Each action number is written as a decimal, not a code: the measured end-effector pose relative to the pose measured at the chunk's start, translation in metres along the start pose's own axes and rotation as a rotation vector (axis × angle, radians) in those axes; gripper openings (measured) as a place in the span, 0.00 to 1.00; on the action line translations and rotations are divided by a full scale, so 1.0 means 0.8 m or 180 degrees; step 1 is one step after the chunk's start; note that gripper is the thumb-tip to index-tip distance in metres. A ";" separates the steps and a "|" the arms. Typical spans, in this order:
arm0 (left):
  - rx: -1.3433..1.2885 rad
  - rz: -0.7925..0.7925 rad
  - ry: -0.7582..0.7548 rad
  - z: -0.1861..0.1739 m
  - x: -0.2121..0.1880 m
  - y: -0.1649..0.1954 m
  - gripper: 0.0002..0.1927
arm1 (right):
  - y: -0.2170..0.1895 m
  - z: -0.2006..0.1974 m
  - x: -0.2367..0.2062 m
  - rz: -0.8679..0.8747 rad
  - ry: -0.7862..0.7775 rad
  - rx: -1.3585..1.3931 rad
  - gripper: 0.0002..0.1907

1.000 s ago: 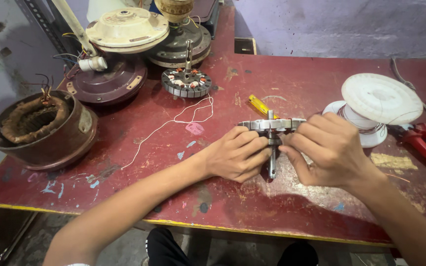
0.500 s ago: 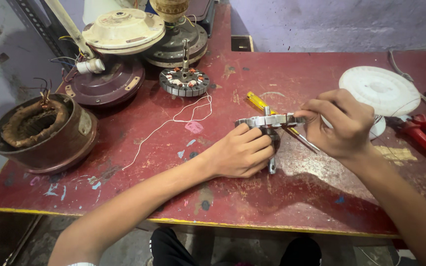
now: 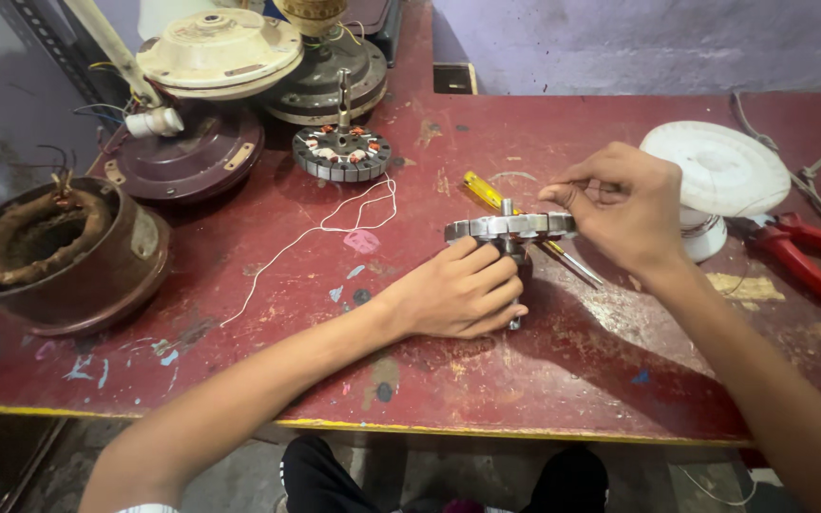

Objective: The person winds copper wire around a motor armature using a yellow screwdriver to guide and pack the wire into slots. The person rotates the armature and continues winding until the slots are filled.

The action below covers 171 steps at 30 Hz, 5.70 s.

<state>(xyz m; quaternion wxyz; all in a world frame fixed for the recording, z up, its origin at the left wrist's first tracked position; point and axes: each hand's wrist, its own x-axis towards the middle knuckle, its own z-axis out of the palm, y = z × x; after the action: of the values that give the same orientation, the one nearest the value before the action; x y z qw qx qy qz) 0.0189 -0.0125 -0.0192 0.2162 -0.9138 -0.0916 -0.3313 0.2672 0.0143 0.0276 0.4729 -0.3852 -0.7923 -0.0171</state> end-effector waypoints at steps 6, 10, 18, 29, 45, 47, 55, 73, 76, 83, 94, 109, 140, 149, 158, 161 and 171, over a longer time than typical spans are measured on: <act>0.0261 0.0095 -0.0186 -0.002 -0.002 -0.005 0.14 | 0.027 0.018 -0.003 0.2230 -0.0646 0.1875 0.08; 0.0528 0.0138 0.0069 -0.010 -0.007 -0.002 0.23 | 0.045 0.028 -0.010 0.2917 -0.0900 0.2850 0.06; 0.0760 0.0244 0.0223 -0.015 -0.016 0.000 0.30 | 0.049 0.029 -0.013 0.2936 -0.0866 0.2847 0.05; 0.0298 -0.0365 0.0063 -0.006 -0.017 0.002 0.28 | 0.024 0.019 -0.009 0.2222 -0.0388 0.2149 0.08; 0.0111 -0.0527 -0.0030 -0.003 -0.013 0.002 0.30 | -0.036 0.006 -0.025 -0.0245 0.0521 -0.0023 0.06; 0.0099 -0.0536 -0.0020 -0.003 -0.014 0.002 0.30 | -0.044 0.008 -0.030 -0.0458 0.0569 -0.0196 0.05; 0.0101 -0.0512 0.0056 -0.004 -0.012 0.002 0.29 | -0.062 0.010 -0.032 -0.0699 0.0408 -0.0210 0.07; -0.0251 -0.0429 0.0183 -0.011 -0.015 -0.012 0.24 | -0.072 0.017 -0.037 -0.1107 0.0149 -0.0260 0.14; -0.0280 -0.0445 0.0094 -0.011 -0.014 -0.013 0.25 | -0.075 0.015 -0.037 -0.1118 0.0242 -0.0311 0.12; -0.0442 -0.0496 0.0150 -0.007 -0.015 -0.014 0.28 | -0.073 0.004 -0.032 -0.0868 0.0469 -0.0510 0.05; -0.0981 -0.0394 0.0389 0.005 -0.024 -0.024 0.29 | -0.084 0.015 -0.035 -0.1403 0.0097 -0.0193 0.05; -0.0561 -0.0255 -0.0040 -0.003 -0.021 -0.027 0.33 | -0.077 0.017 -0.036 -0.1138 -0.0010 -0.0260 0.04; -0.1589 -0.1165 0.0392 -0.032 -0.003 -0.019 0.29 | -0.075 0.027 -0.046 -0.1068 -0.0611 -0.0430 0.10; -0.1719 -0.1388 0.0377 -0.032 -0.001 -0.019 0.22 | -0.076 0.028 -0.046 -0.0809 -0.1055 -0.0258 0.08; -0.1654 -0.1355 0.0413 -0.030 -0.001 -0.018 0.24 | -0.075 0.029 -0.046 -0.0791 -0.1150 -0.0384 0.09; -0.1640 -0.1338 0.0428 -0.030 -0.002 -0.018 0.24 | -0.077 0.031 -0.047 -0.0986 -0.1088 -0.0344 0.09; -0.1539 -0.1447 0.0442 -0.025 -0.002 -0.016 0.23 | -0.079 0.033 -0.049 -0.0889 -0.1254 -0.0254 0.08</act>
<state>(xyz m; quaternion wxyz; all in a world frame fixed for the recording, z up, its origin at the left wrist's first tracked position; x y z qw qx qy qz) 0.0022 -0.0105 -0.0022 -0.0805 -0.8701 -0.1968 -0.4446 0.2182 -0.0433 0.0049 0.2866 -0.2862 -0.9135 -0.0382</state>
